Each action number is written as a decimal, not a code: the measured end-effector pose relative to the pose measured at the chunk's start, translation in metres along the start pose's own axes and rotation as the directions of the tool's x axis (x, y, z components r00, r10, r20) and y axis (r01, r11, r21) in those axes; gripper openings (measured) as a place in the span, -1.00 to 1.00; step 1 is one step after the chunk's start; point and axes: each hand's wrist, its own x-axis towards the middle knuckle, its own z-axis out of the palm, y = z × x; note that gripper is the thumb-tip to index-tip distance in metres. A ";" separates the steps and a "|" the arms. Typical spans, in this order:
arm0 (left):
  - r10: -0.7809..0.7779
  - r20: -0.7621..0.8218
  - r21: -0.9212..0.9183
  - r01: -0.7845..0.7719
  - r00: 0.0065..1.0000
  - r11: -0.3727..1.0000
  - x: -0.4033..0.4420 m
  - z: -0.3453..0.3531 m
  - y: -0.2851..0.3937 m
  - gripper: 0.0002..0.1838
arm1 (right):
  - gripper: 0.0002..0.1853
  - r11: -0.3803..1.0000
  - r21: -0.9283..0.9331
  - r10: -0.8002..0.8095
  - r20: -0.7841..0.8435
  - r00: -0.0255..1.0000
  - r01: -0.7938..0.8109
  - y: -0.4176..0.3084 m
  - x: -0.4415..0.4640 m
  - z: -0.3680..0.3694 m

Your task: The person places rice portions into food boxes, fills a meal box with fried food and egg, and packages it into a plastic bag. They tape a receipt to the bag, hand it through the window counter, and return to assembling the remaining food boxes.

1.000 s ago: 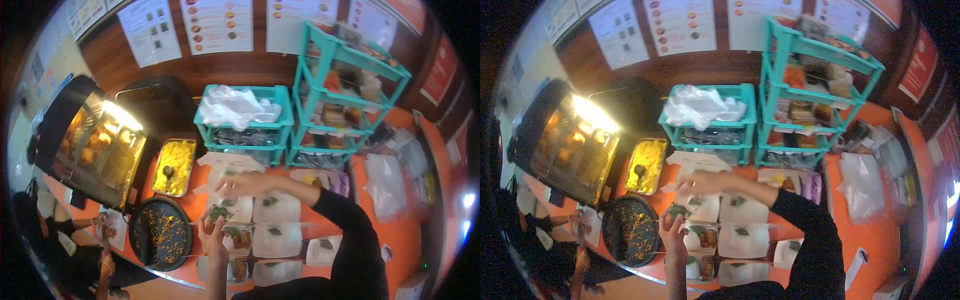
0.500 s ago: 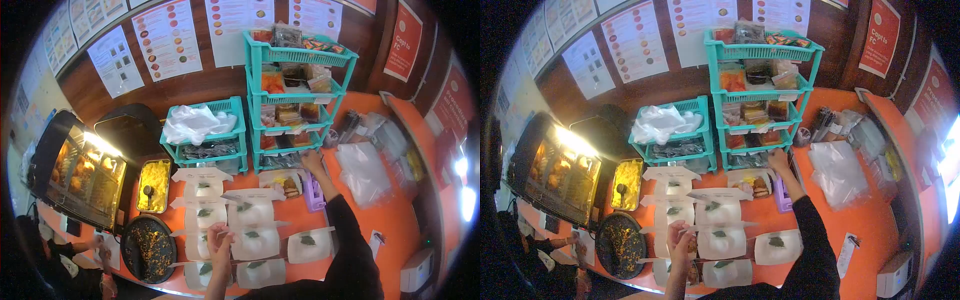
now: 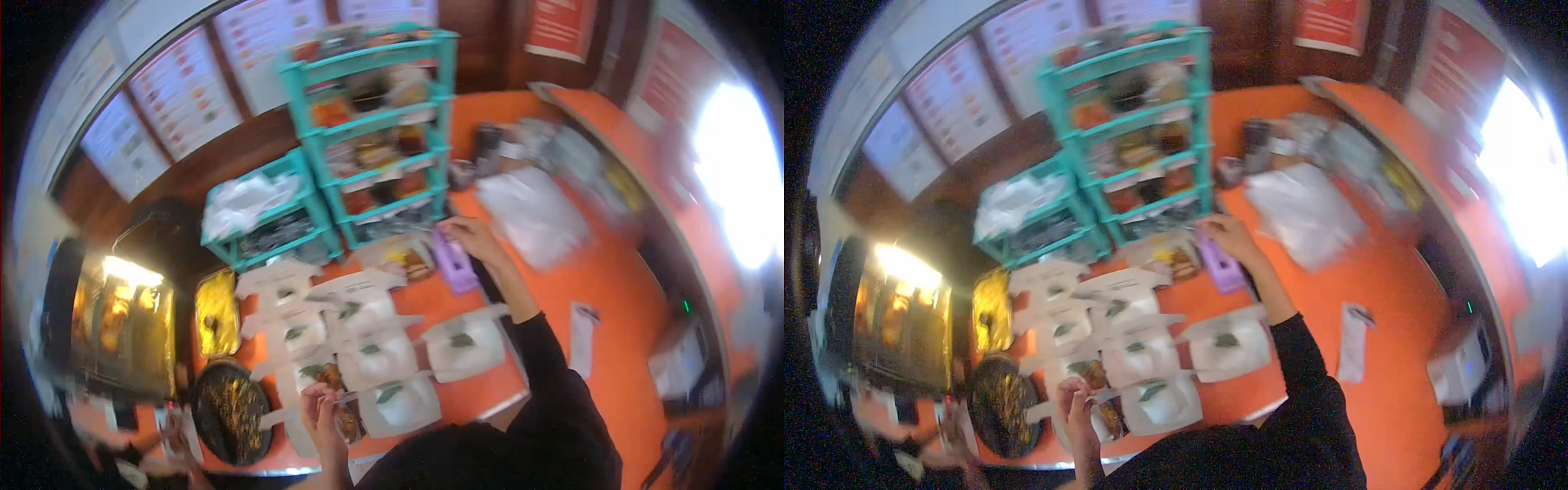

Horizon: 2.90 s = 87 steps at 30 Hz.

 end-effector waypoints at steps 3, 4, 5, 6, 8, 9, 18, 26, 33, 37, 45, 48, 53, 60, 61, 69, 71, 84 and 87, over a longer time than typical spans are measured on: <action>-0.058 0.214 0.035 0.052 0.975 0.998 -0.007 0.015 -0.007 -0.87 | -0.76 0.985 0.173 0.037 -0.198 0.979 -0.003 -0.041 -0.085 -0.039; -0.094 0.263 0.042 0.086 0.960 0.995 -0.010 0.020 -0.010 -0.89 | -0.77 0.982 0.187 0.035 -0.270 0.962 0.017 -0.058 -0.120 -0.051; -0.088 0.322 0.070 0.068 0.943 0.995 -0.016 0.029 -0.010 -0.92 | -0.76 0.977 0.206 0.126 -0.362 0.924 -0.052 -0.066 -0.157 -0.059; -0.101 0.381 0.088 0.073 0.919 0.993 -0.021 0.034 -0.012 -0.92 | -0.76 0.965 0.237 0.209 -0.441 0.873 -0.111 -0.071 -0.192 -0.062; -0.130 0.583 0.191 0.019 0.802 0.981 -0.030 0.039 -0.018 -0.93 | -0.75 0.949 0.293 0.280 -0.606 0.744 -0.118 -0.069 -0.274 -0.061; -0.159 0.658 0.211 0.022 0.736 0.977 -0.034 0.038 -0.025 -0.92 | -0.74 0.934 0.313 0.346 -0.673 0.654 -0.172 -0.077 -0.316 -0.057; -0.400 0.865 0.402 0.059 0.302 0.914 -0.114 0.062 -0.076 -0.92 | -0.73 0.727 0.552 0.565 -0.819 -0.100 -0.408 -0.114 -0.625 -0.049; -0.428 0.871 0.419 0.091 0.240 0.904 -0.216 0.109 -0.131 -0.90 | -0.73 0.795 0.537 0.533 -0.840 -0.099 -0.283 -0.056 -0.651 -0.171; -0.460 0.850 0.440 0.135 0.258 0.888 -0.307 0.203 -0.154 -0.89 | -0.64 0.864 0.432 0.433 -0.899 -0.057 -0.259 0.040 -0.648 -0.290; -0.390 0.892 0.387 0.060 0.228 0.920 -0.346 0.246 -0.155 -0.90 | -0.64 0.908 0.287 0.325 -0.943 0.079 -0.306 0.072 -0.663 -0.313; -0.473 0.869 0.474 0.033 0.145 0.880 -0.383 0.275 -0.199 -0.86 | -0.76 0.711 0.584 0.690 -0.685 0.234 -0.391 0.044 -0.724 -0.298; -0.517 0.853 0.516 0.027 0.077 0.856 -0.395 0.284 -0.208 -0.86 | -0.81 0.713 0.317 0.527 -0.831 0.179 -0.626 0.020 -0.746 -0.309; -0.554 0.832 0.554 -0.025 -0.020 0.832 -0.410 0.300 -0.219 -0.85 | -0.55 0.626 -0.028 0.001 -0.999 0.036 -0.779 -0.019 -0.747 -0.381; -0.535 0.845 0.534 -0.069 -0.009 0.843 -0.420 0.307 -0.243 -0.85 | -0.07 0.471 0.051 -0.043 -0.996 -0.080 -0.881 -0.025 -0.717 -0.437; -0.551 0.835 0.550 -0.045 -0.010 0.834 -0.419 0.304 -0.248 -0.85 | -0.07 0.474 0.052 -0.040 -0.996 -0.080 -0.879 -0.030 -0.716 -0.439; -0.615 0.789 0.614 -0.047 0.001 0.788 -0.407 0.278 -0.278 -0.84 | 0.11 0.514 0.104 0.043 -0.995 -0.095 -0.851 -0.013 -0.723 -0.440; -0.552 0.833 0.550 -0.041 -0.035 0.834 -0.403 0.269 -0.288 -0.84 | 0.01 0.573 0.089 0.010 -0.995 -0.101 -0.815 -0.022 -0.723 -0.436; -0.512 0.859 0.501 -0.199 -0.005 0.842 -0.407 0.259 -0.286 -0.86 | -0.40 0.863 -0.073 -0.175 -0.971 -0.160 -0.500 -0.042 -0.730 -0.377; -0.508 0.861 0.501 -0.201 0.018 0.842 -0.412 0.261 -0.282 -0.88 | -0.57 0.810 -0.154 -0.216 -0.975 -0.043 -0.566 -0.039 -0.743 -0.360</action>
